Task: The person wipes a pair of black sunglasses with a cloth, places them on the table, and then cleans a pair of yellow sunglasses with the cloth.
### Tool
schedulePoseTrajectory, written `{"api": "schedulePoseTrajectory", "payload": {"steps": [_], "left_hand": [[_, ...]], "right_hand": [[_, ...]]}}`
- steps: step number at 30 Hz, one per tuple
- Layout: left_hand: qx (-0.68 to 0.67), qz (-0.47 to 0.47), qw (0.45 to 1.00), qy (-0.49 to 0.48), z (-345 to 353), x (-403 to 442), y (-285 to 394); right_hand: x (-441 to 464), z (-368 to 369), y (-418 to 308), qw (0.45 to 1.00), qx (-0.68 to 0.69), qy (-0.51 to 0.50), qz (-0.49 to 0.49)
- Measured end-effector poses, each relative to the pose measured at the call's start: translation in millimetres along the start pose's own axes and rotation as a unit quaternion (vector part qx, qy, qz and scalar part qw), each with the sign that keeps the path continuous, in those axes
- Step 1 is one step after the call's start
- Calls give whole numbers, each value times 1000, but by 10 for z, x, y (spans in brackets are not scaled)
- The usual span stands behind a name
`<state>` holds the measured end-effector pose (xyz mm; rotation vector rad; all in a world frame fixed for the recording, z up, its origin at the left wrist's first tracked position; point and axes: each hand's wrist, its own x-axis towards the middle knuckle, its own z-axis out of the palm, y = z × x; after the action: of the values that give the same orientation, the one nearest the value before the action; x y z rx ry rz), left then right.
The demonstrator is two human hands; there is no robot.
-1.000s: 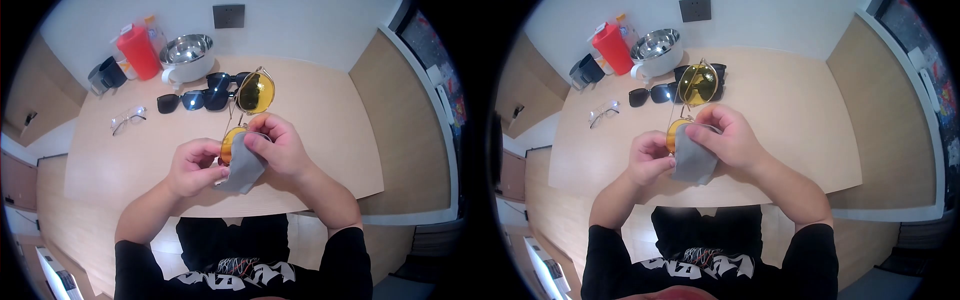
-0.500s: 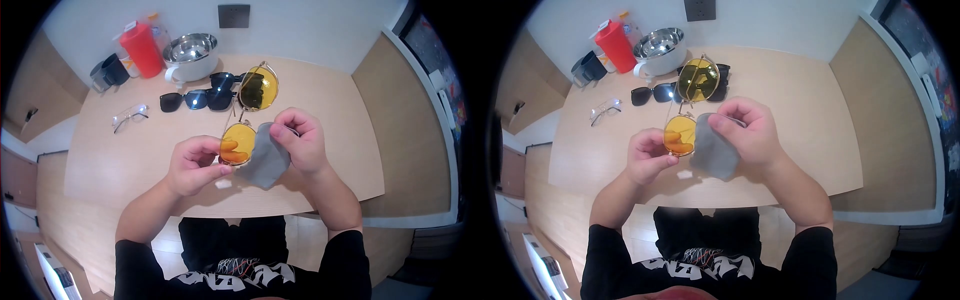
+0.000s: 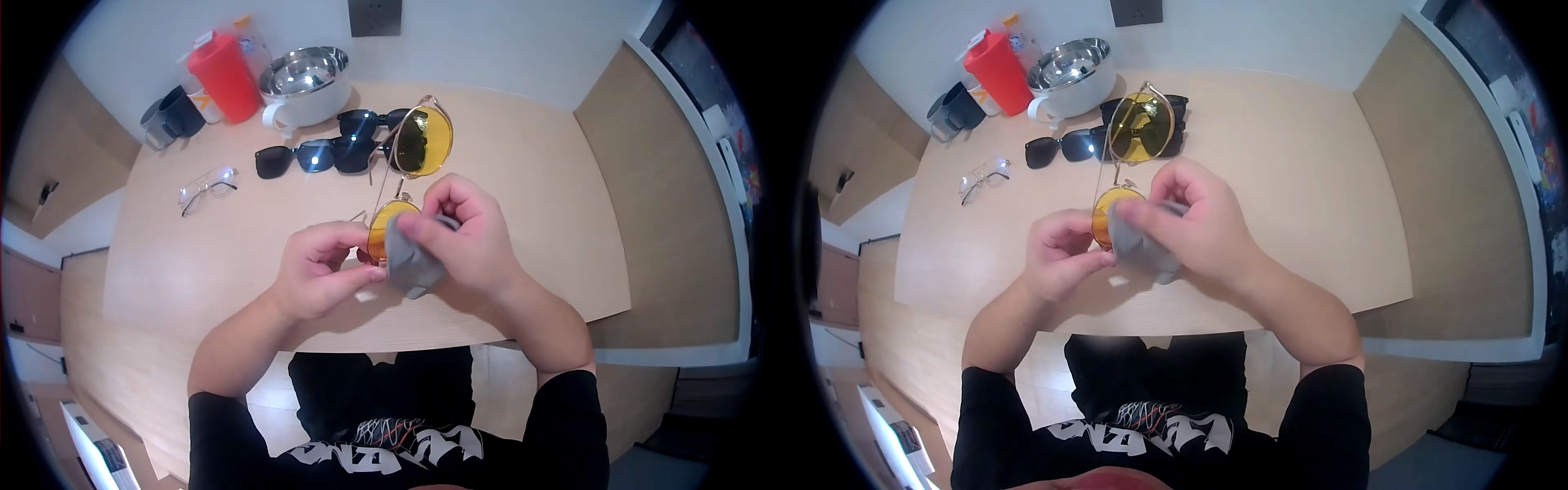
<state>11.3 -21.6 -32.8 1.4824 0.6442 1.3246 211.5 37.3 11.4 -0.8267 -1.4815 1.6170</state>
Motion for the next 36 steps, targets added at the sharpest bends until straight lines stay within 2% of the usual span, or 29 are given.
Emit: {"api": "schedulePoseTrajectory", "payload": {"steps": [3, 6, 9, 10, 13, 16, 19, 20, 23, 26, 29, 32, 36], "left_hand": [[2, -7, 1000, -8, -5, 17, 19], [22, -22, 999, 10, 19, -14, 15], [68, -31, 997, 8, 20, -21, 17], [68, -34, 997, 7, 26, -4, 23], [76, -2, 997, -7, 45, 12, 23], [84, 0, 996, -19, 51, 25, 40], [125, -9, 992, -15, 23, -3, 19], [145, -7, 989, -13, 9, -15, 9], [84, -75, 994, 13, 74, 6, 97], [113, 14, 993, -5, 1, -10, -29], [113, 14, 993, -39, -30, -7, 3], [-14, -5, 1000, 22, 36, -35, 44], [-56, 12, 998, 25, 18, -36, 60]], "right_hand": [[-1, 24, -36, 999, 52, 5, 16], [-37, 48, 75, 986, -134, -64, -78], [-27, 29, 76, 984, -153, -59, -68], [-20, 11, 87, 985, -160, -59, -34], [47, -6, 69, 999, 13, 5, -35], [22, -30, 23, 999, -12, -40, -18], [-48, 42, 35, 979, -171, -109, 1], [-49, 55, 70, 981, -167, -102, 6], [-26, 63, 12, 997, -43, -69, 16], [42, -20, 52, 999, 31, -33, 17], [9, -11, 28, 998, 19, -63, 4], [33, -107, -29, 987, -1, -156, 28], [119, -266, -105, 986, 108, -113, 54]]}}
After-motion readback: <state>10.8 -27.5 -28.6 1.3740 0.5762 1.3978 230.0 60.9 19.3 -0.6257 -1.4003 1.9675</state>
